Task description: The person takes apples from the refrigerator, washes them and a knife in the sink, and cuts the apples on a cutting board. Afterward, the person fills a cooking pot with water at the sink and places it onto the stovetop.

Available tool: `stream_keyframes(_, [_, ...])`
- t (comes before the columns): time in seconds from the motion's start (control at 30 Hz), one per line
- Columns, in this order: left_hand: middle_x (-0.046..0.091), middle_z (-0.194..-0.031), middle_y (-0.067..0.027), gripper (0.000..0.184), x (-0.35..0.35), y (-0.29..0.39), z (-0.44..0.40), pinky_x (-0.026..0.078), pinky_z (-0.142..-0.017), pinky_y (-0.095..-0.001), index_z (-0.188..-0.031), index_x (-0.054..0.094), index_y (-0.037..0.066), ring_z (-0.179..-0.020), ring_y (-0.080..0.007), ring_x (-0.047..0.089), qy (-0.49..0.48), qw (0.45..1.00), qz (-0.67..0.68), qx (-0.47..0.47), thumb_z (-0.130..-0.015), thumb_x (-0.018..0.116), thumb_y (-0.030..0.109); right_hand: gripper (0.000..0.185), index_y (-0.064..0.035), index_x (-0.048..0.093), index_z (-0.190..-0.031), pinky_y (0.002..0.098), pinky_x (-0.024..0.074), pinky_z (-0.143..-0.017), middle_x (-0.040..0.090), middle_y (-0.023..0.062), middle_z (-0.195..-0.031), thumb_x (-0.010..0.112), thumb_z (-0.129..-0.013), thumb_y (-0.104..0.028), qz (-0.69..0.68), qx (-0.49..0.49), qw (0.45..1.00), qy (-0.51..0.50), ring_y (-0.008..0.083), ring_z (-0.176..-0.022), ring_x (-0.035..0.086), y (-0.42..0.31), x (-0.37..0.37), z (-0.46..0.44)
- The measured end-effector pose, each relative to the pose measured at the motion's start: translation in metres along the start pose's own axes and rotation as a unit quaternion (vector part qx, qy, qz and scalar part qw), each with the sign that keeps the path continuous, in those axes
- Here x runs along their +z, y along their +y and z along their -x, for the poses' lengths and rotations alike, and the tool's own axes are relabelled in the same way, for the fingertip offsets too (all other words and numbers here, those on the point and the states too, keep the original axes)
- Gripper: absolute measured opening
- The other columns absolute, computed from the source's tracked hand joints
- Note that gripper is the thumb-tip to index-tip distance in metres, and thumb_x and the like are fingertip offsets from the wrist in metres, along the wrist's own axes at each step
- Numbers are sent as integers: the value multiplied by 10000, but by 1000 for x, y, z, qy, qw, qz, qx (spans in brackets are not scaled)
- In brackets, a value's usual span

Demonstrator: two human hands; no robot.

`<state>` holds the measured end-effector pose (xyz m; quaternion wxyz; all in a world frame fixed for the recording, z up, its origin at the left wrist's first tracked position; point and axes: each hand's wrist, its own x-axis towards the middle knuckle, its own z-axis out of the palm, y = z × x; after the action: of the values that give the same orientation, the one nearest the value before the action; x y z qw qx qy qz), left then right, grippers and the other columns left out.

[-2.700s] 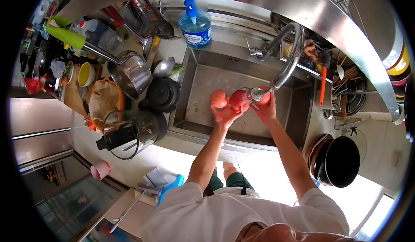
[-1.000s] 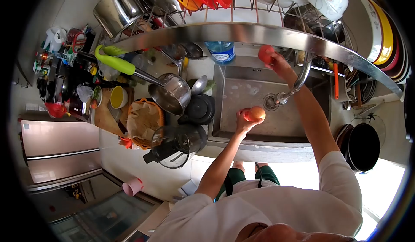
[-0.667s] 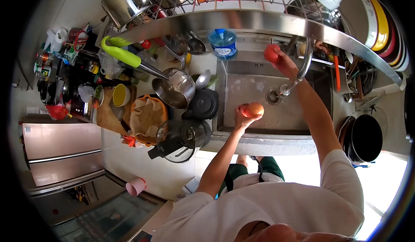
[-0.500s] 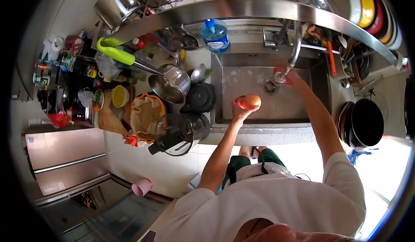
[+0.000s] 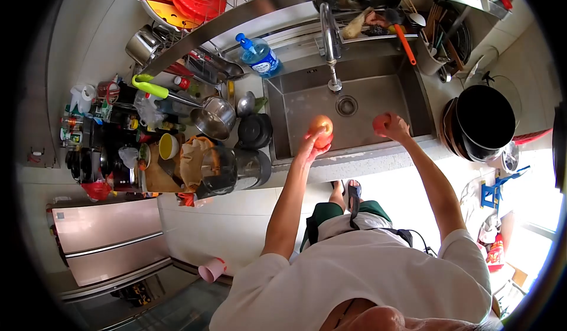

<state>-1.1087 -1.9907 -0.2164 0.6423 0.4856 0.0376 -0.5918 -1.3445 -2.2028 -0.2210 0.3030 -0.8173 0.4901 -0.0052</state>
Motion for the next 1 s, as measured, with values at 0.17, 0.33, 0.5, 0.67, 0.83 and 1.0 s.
stream_keyframes(0.17, [522, -1119, -96, 643, 20, 5, 27, 502, -736, -416, -1182, 491, 124, -984, -236, 551, -10, 999, -11, 34, -651, 832, 249, 714, -110, 554, -1136, 357, 507, -827, 655, 101, -1028, 843, -535, -366, -25, -74, 996, 36, 274, -936, 641, -27, -33, 25])
stream_keyframes(0.33, [531, -1150, -116, 596, 35, 11, 42, 510, -786, -441, -1199, 482, 102, -1029, -262, 570, -65, 998, -8, 24, -709, 797, 227, 709, -110, 525, -1176, 334, 490, -808, 657, 112, -1008, 853, -573, -287, -317, -158, 935, -23, 244, -929, 636, -38, -38, 19])
stream_keyframes(0.5, [545, -1152, -83, 665, 67, 20, 57, 512, -813, -448, -1212, 488, 132, -1030, -225, 567, -106, 993, -41, 43, -658, 830, 265, 499, -81, 559, -1159, 301, 504, -719, 648, 43, -983, 755, -726, -233, -247, -116, 962, -27, 184, -874, 624, -8, -14, 6])
stream_keyframes(0.67, [558, -1067, -67, 653, 93, 64, 110, 519, -728, -419, -1162, 521, 119, -1018, -228, 542, -204, 975, -54, 64, -607, 855, 206, 385, -57, 584, -1099, 286, 487, -662, 655, 35, -910, 708, -774, -224, -296, -100, 948, 57, 126, -790, 591, 27, 19, -17])
stream_keyframes(0.83, [531, -1134, -60, 784, 56, 137, 177, 506, -790, -438, -1252, 464, 103, -1042, -240, 533, -298, 948, -16, 114, -584, 862, 200, 453, -9, 543, -1173, 258, 443, -841, 600, 38, -996, 690, -827, -263, -351, -157, 921, 58, 115, -904, 560, -64, 4, 17])
stream_keyframes(1.0, [535, -1172, -89, 837, -91, 246, 247, 504, -883, -425, -1263, 454, 78, -1118, -254, 527, -313, 910, 51, 268, -535, 867, 90, 612, -26, 480, -1261, 335, 427, -928, 550, 99, -1173, 665, -814, -402, -513, -220, 830, -18, 197, -1088, 527, -303, 10, 106])
